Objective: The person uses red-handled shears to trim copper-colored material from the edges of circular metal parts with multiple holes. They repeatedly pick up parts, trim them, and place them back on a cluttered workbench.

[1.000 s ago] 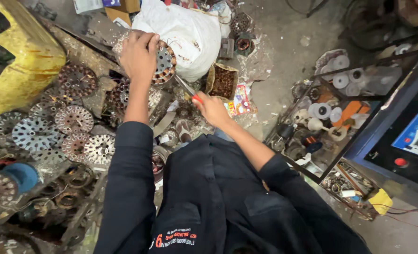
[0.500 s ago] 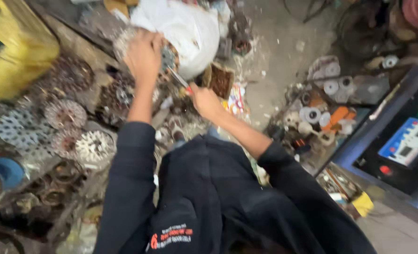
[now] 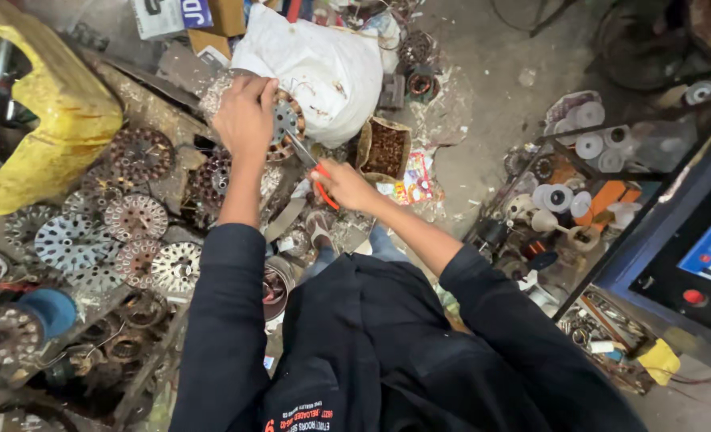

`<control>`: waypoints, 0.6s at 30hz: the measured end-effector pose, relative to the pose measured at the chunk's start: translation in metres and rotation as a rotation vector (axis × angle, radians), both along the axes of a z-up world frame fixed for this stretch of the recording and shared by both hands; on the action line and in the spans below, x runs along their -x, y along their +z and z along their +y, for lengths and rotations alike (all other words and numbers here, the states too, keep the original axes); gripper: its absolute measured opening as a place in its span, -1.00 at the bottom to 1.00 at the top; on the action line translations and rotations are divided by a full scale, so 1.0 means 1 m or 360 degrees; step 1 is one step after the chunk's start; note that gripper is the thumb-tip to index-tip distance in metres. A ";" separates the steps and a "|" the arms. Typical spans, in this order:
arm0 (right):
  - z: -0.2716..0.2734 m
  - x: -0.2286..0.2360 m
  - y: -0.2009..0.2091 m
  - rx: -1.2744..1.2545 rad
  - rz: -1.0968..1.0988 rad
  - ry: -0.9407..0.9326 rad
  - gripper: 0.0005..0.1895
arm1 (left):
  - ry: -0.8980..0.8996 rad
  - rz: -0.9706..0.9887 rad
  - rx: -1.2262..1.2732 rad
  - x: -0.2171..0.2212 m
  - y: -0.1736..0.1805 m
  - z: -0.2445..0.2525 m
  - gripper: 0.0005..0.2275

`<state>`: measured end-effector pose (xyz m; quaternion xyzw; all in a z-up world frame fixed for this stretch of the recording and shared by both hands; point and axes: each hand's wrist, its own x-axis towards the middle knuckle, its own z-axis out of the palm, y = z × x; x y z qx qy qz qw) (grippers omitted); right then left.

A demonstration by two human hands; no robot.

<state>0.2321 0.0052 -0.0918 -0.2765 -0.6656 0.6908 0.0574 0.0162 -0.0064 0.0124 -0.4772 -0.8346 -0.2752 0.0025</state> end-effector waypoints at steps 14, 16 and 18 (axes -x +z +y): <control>-0.025 0.005 -0.060 0.2034 0.0822 -0.0095 -0.83 | 0.0060 0.0012 -0.0089 -0.002 -0.005 0.003 -0.80; -0.028 0.013 -0.055 0.1684 0.0809 -0.0044 -0.76 | 0.0035 -0.0009 -0.0066 -0.001 -0.008 0.005 -0.79; -0.033 0.019 -0.041 0.0761 0.0447 -0.0061 -0.75 | 0.0066 0.0062 -0.0008 0.003 -0.012 -0.001 -0.76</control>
